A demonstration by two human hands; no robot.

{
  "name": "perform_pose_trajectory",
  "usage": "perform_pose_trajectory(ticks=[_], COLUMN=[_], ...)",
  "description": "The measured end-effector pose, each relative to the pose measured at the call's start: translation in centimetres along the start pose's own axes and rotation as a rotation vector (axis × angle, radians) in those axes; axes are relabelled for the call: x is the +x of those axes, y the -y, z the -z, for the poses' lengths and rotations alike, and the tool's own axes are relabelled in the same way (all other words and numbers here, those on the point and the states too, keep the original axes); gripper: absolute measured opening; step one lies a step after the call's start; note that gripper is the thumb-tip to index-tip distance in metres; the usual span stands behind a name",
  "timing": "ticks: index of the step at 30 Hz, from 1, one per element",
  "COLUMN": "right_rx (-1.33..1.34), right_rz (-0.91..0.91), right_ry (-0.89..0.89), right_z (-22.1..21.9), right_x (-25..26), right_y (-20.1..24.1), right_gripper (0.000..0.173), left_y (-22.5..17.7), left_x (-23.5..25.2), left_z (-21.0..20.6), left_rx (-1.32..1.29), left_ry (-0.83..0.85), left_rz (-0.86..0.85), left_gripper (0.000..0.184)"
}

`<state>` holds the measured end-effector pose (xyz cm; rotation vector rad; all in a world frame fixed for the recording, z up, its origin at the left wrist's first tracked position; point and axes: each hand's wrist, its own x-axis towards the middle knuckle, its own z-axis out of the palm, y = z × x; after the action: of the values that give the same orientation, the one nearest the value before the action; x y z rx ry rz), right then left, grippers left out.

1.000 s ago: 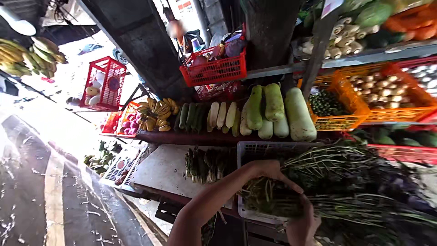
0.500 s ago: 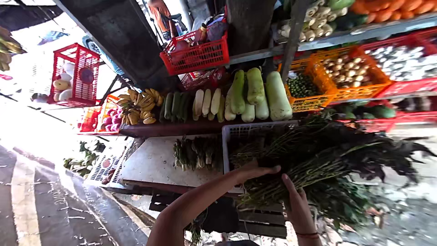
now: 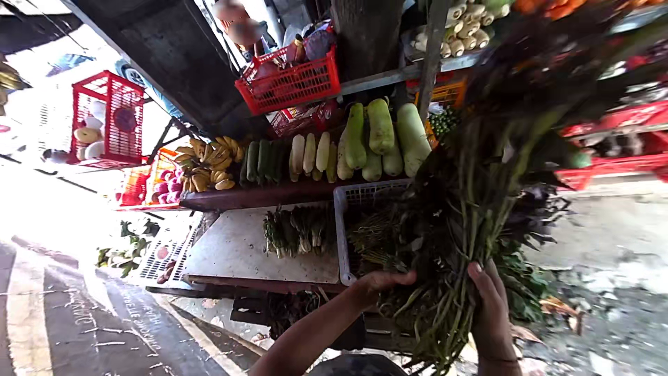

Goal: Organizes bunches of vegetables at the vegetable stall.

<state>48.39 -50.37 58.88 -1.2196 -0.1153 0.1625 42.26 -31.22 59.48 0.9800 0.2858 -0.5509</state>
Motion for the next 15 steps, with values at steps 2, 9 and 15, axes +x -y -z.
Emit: perform_pose_trajectory(ticks=[2, 9, 15], right_rx=[-0.250, -0.201, 0.469], right_rz=[-0.218, -0.368, -0.295], right_ry=[-0.080, -0.033, 0.026], right_z=[-0.2, 2.2, 4.1], right_x=[0.8, 1.6, 0.9], right_y=[0.0, -3.0, 0.5], right_gripper=[0.060, 0.058, 0.029], left_y=[-0.3, 0.6, 0.9], left_x=[0.6, 0.6, -0.2], left_z=[0.6, 1.4, 1.7], left_rx=[0.096, 0.155, 0.077], left_ry=[-0.086, -0.245, -0.221], left_rz=[0.055, 0.176, 0.143], left_gripper=[0.020, 0.028, 0.018])
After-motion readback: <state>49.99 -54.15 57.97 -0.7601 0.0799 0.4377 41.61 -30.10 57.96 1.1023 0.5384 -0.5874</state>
